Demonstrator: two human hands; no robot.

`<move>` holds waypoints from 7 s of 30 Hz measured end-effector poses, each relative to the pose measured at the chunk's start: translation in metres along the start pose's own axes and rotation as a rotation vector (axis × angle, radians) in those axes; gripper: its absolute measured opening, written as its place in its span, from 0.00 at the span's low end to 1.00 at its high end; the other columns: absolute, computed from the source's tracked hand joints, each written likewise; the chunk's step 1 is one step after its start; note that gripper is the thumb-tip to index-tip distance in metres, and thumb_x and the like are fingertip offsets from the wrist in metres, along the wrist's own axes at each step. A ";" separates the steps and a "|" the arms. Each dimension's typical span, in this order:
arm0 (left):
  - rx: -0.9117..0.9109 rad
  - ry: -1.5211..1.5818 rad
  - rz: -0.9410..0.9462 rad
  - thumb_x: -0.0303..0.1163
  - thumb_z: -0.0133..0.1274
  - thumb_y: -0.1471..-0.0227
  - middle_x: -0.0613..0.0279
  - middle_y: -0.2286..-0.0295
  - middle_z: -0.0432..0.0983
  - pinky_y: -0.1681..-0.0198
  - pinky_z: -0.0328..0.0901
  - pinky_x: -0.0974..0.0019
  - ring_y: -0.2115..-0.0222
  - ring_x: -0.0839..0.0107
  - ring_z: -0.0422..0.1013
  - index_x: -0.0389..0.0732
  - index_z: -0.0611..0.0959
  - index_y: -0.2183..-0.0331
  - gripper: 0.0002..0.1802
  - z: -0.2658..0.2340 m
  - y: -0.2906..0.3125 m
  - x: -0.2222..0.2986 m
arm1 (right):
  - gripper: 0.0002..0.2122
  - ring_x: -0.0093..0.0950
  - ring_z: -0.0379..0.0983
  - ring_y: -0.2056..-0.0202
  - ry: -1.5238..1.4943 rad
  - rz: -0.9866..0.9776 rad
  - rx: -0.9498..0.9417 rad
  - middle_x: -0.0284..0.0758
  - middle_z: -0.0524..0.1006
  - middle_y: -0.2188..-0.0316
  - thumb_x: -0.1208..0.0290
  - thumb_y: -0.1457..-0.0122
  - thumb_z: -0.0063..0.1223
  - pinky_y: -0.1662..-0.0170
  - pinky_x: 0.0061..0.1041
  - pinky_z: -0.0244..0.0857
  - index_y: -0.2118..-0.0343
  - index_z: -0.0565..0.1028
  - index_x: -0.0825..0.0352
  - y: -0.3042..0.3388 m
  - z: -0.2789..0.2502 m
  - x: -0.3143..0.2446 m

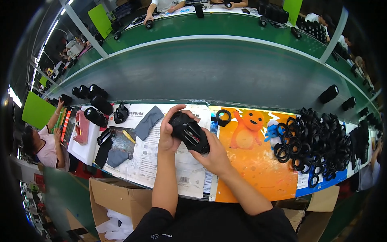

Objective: The person assembles black cylindrical electronic components by attaching plastic rings to them, then wipes the components with a cloth piece at a factory workbench.

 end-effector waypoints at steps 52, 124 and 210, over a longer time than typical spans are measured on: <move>-0.043 -0.063 -0.167 0.36 0.80 0.53 0.49 0.58 0.84 0.46 0.79 0.53 0.54 0.54 0.84 0.34 0.80 0.47 0.36 0.012 0.008 -0.041 | 0.40 0.46 0.78 0.41 -0.246 0.123 -0.153 0.51 0.76 0.42 0.63 0.39 0.76 0.39 0.40 0.73 0.31 0.63 0.74 0.001 0.005 0.032; -0.025 0.012 -0.176 0.52 0.70 0.40 0.49 0.56 0.83 0.54 0.82 0.54 0.58 0.56 0.84 0.35 0.77 0.45 0.35 -0.010 0.002 -0.057 | 0.12 0.45 0.72 0.42 0.567 -0.125 0.136 0.41 0.78 0.45 0.70 0.35 0.68 0.38 0.44 0.69 0.52 0.83 0.67 -0.042 -0.071 0.041; -0.072 -0.691 -0.239 0.42 0.73 0.43 0.49 0.39 0.75 0.34 0.67 0.56 0.39 0.57 0.72 0.31 0.77 0.38 0.40 -0.020 0.027 -0.088 | 0.23 0.45 0.85 0.57 0.374 -0.131 -1.044 0.40 0.90 0.57 0.48 0.26 0.52 0.46 0.37 0.76 0.57 0.90 0.64 -0.118 0.043 -0.065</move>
Point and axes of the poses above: each hand's wrist, its own y-axis away from the middle knuckle, its own z-axis out of the palm, x = y × z, the point moved 9 cm from there along -y, towards the middle knuckle
